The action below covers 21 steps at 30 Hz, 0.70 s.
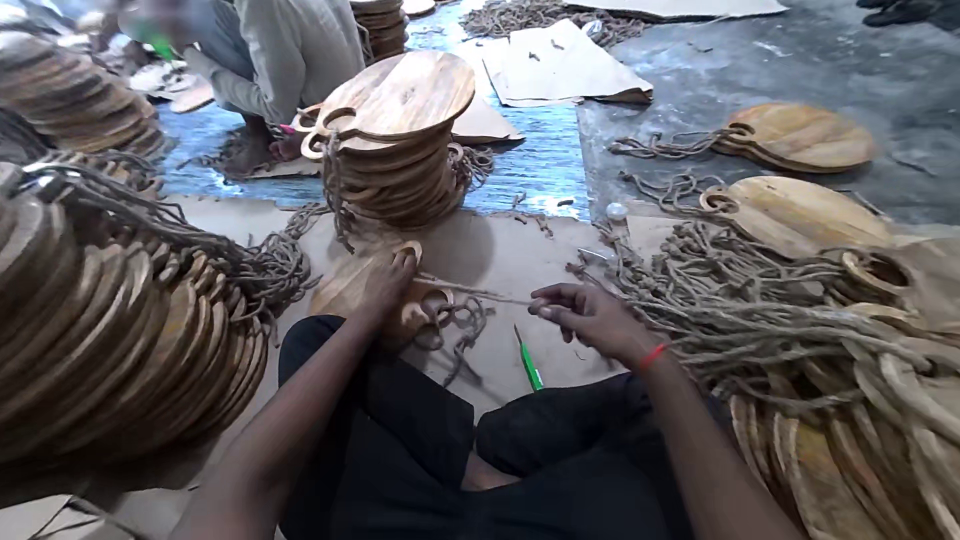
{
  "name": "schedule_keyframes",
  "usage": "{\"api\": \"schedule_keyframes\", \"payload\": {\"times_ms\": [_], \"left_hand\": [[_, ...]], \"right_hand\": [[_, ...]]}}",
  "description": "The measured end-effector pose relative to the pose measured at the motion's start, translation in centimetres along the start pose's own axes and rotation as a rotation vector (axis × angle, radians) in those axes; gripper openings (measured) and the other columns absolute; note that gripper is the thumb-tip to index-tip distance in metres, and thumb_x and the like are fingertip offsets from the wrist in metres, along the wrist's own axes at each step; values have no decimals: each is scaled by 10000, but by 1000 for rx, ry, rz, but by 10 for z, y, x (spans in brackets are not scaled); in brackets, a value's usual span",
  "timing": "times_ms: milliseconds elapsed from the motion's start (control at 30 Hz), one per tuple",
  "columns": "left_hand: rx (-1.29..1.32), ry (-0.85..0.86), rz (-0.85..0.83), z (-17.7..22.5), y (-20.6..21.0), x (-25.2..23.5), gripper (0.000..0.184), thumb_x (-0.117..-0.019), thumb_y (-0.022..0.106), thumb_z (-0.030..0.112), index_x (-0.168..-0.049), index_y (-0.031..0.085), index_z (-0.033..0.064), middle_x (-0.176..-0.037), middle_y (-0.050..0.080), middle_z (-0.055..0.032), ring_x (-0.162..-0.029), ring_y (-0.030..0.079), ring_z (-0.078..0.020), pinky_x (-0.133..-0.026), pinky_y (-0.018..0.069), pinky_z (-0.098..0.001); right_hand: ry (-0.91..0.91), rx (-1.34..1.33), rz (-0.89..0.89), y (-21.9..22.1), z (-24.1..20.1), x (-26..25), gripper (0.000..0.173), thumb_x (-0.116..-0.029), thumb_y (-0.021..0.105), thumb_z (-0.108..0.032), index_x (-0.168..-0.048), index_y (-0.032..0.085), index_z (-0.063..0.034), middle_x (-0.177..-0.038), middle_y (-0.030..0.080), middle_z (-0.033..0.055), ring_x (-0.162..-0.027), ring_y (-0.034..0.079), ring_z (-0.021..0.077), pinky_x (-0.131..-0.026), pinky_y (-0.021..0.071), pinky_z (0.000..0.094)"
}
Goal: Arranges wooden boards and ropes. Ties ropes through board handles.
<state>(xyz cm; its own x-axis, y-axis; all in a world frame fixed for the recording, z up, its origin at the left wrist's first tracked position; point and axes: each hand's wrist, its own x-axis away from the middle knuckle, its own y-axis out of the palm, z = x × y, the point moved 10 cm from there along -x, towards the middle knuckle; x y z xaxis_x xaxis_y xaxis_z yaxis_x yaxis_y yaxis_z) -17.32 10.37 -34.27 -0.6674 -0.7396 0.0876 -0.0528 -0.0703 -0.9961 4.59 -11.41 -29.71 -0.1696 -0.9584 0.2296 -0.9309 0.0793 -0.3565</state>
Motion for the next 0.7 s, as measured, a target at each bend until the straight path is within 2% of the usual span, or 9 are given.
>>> {"api": "schedule_keyframes", "payload": {"times_ms": [67, 133, 233, 333, 400, 500, 567, 633, 700], "left_hand": [[-74, -62, -120, -19, 29, 1, 373, -925, 698, 67, -1295, 650, 49, -1370, 581, -217, -1309, 517, -439, -1022, 480, -591], [-106, -163, -248, -42, 54, 4, 379, -901, 740, 148, -1264, 679, 57, -1373, 583, -214, -1325, 497, -437, -1042, 456, -598], [-4, -164, -302, -33, 60, 7, 506, -906, 779, 247, -1347, 630, 46, -1412, 555, -253, -1315, 506, -486, -1018, 465, -656], [79, 132, -222, 38, 49, 15, 397, -940, 713, 181, -1315, 657, 62, -1362, 609, -194, -1310, 534, -411, -1069, 446, -606], [85, 393, -245, 89, 60, 19, 361, -1004, 590, 93, -1358, 653, 121, -1382, 629, -131, -1349, 536, -340, -1124, 415, -546], [-21, 633, -351, 136, 93, 12, 435, -1021, 511, -11, -1395, 637, 172, -1503, 541, -113, -1454, 428, -331, -1174, 349, -548], [-128, 755, -428, 152, 119, 6, 409, -1013, 521, -25, -1367, 658, 126, -1547, 502, -122, -1512, 343, -337, -1237, 242, -541], [-168, 853, -413, 159, 127, 2, 294, -1006, 543, -22, -1244, 706, 33, -1471, 575, -134, -1503, 361, -336, -1262, 181, -545], [-103, 806, -437, 151, 120, -5, 235, -1032, 552, 57, -1185, 720, -2, -1367, 646, -136, -1472, 411, -313, -1274, 159, -530]], "right_hand": [[73, 129, 87, 14, 22, 0, 218, -1012, 675, -178, -1201, 704, -76, -949, 740, 70, -627, 634, 181, -569, 540, 366], [150, 128, 181, 37, 50, -12, 185, -1022, 654, -189, -1137, 729, -65, -937, 751, 82, -761, 699, 215, -722, 584, 447], [243, -108, 252, 87, 92, -26, 257, -1064, 563, -190, -1218, 697, -33, -1005, 733, 111, -885, 689, 233, -839, 556, 455], [302, -116, 146, 148, 122, -24, 317, -1044, 550, -218, -1264, 681, -33, -1081, 726, 138, -981, 694, 248, -918, 547, 452], [299, 133, -167, 182, 117, -18, 369, -1044, 551, -277, -1313, 654, -47, -1213, 698, 180, -1136, 671, 315, -1028, 501, 522], [144, 288, -470, 215, 102, -10, 350, -1053, 562, -247, -1322, 638, -36, -1256, 674, 212, -1171, 651, 354, -1052, 475, 551], [103, 291, -476, 220, 101, -9, 324, -1045, 561, -196, -1318, 636, -39, -1247, 676, 208, -1165, 654, 353, -1050, 480, 550], [120, 296, -424, 213, 105, -8, 318, -1048, 529, -182, -1318, 628, -46, -1235, 682, 198, -1154, 661, 352, -1031, 489, 560], [122, 283, -332, 197, 102, -10, 320, -1066, 499, -195, -1323, 626, -52, -1239, 685, 185, -1145, 668, 341, -1026, 497, 551]]}}
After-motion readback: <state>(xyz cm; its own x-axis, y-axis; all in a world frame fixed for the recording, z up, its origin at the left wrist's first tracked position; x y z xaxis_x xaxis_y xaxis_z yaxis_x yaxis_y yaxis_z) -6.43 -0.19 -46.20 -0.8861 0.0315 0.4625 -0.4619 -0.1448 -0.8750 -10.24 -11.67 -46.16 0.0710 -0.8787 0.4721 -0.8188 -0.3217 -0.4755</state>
